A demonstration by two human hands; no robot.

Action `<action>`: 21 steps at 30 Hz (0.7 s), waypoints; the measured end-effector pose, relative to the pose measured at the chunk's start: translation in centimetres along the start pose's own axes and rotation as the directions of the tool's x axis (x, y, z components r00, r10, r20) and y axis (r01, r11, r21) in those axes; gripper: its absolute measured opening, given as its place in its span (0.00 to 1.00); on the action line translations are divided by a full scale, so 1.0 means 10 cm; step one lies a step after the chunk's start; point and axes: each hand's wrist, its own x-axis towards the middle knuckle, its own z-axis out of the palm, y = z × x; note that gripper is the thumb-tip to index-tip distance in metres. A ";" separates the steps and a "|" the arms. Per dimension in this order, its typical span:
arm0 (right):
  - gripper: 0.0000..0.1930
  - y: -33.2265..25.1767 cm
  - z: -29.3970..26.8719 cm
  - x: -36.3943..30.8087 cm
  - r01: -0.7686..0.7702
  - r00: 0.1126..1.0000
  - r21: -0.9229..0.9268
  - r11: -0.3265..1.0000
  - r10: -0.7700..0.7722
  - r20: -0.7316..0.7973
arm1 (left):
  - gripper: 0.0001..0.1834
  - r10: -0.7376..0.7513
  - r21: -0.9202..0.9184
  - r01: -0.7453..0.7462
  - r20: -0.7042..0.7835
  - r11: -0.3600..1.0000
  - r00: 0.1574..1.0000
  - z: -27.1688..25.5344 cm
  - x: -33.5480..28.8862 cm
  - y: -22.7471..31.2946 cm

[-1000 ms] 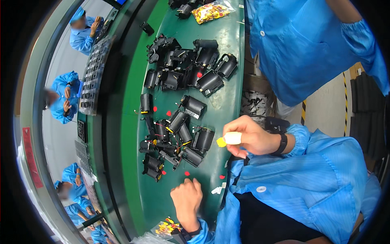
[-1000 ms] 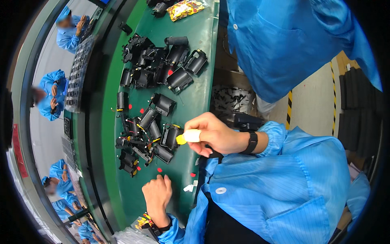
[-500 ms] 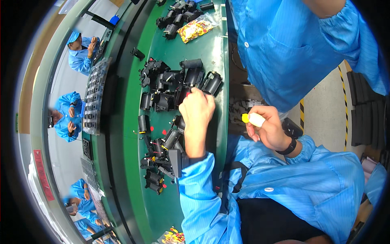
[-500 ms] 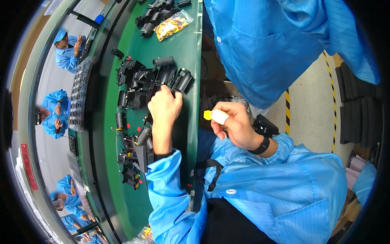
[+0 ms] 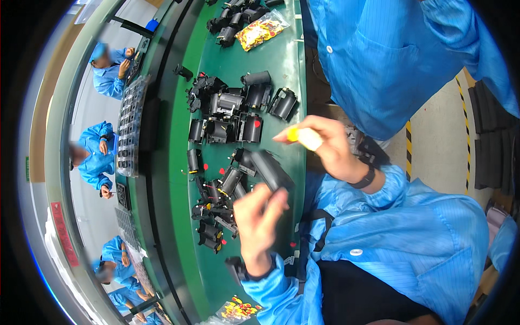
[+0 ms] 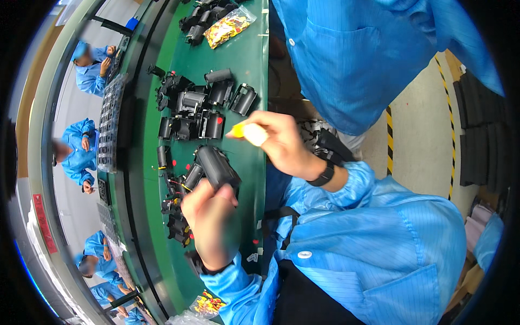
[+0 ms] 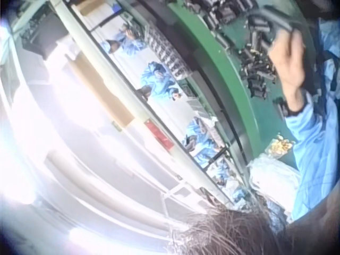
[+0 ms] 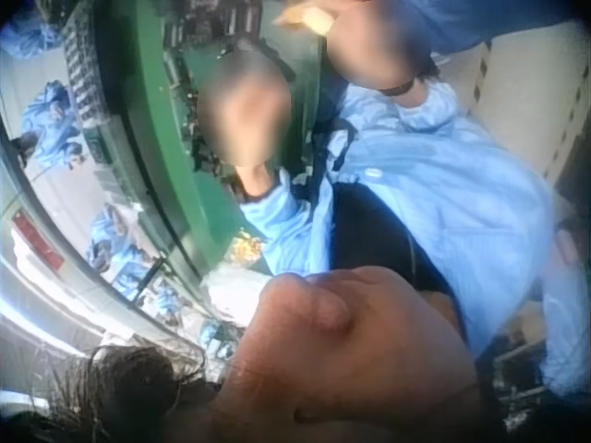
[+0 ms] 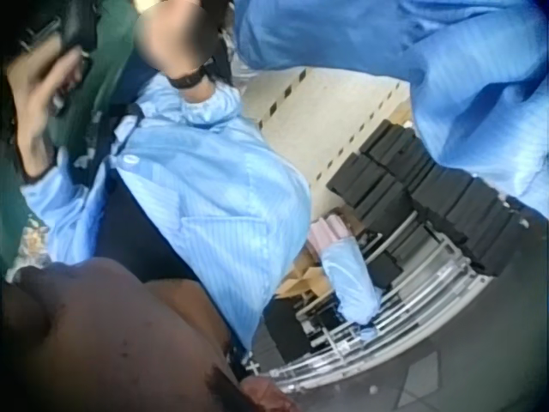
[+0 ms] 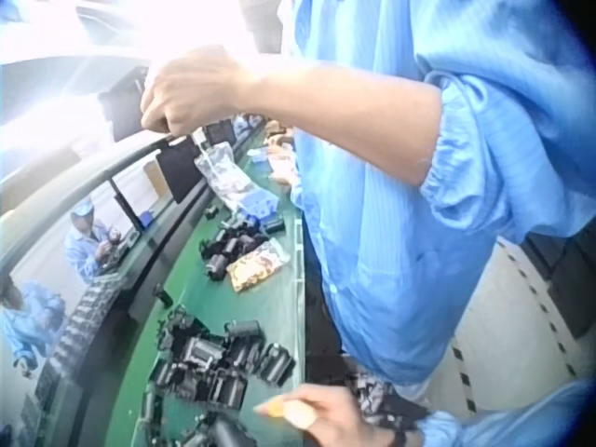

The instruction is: Assembling small black plastic parts by attaching white components and yellow pieces.

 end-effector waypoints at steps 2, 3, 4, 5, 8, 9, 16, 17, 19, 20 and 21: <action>0.15 -0.04 0.26 0.06 -0.313 0.942 0.304 0.900 0.253 0.221 | 0.03 0.336 0.208 -0.342 0.064 0.916 0.940 0.02 -0.20 -0.06; 0.14 0.03 0.37 0.02 -0.356 0.922 0.268 0.895 0.291 0.254 | 0.04 0.416 0.310 -0.408 0.043 0.859 0.908 0.02 -0.27 -0.17; 0.14 0.09 0.49 -0.04 -0.404 0.897 0.229 0.886 0.334 0.291 | 0.07 0.491 0.410 -0.457 0.025 0.790 0.871 0.04 -0.34 -0.31; 0.14 0.08 0.59 -0.09 -0.405 0.893 0.215 0.889 0.333 0.304 | 0.08 0.475 0.519 -0.403 -0.006 0.754 0.880 0.07 -0.40 -0.37; 0.13 0.10 0.79 -0.21 -0.407 0.874 0.160 0.899 0.332 0.355 | 0.11 0.525 0.598 -0.361 -0.119 0.716 0.843 0.19 -0.61 -0.53; 0.13 0.12 0.81 -0.25 -0.384 0.879 0.153 0.911 0.309 0.364 | 0.09 0.498 0.552 -0.324 -0.197 0.768 0.845 0.22 -0.64 -0.53; 0.14 -0.01 0.88 -0.23 -0.360 0.858 0.102 0.927 0.287 0.426 | 0.25 -0.071 -0.892 -0.162 -0.211 0.422 0.975 0.16 -0.98 -0.65; 0.14 0.00 0.87 -0.19 -0.394 0.797 0.113 0.912 0.278 0.536 | 0.24 -0.091 -0.870 -0.025 -0.080 0.492 0.993 0.02 -1.00 -0.66; 0.16 0.02 0.88 -0.20 -0.363 0.698 0.013 0.932 0.263 0.666 | 0.24 -0.183 -0.754 0.100 -0.027 0.650 0.983 0.00 -0.98 -0.58; 0.16 0.01 0.90 -0.21 -0.375 0.634 -0.036 0.926 0.285 0.719 | 0.23 -0.195 -0.660 0.138 -0.014 0.739 0.981 0.01 -0.97 -0.59; 0.16 0.09 0.92 -0.24 -0.339 0.634 -0.011 0.941 0.237 0.736 | 0.19 -0.158 -0.667 0.123 0.009 0.734 0.987 0.01 -0.95 -0.51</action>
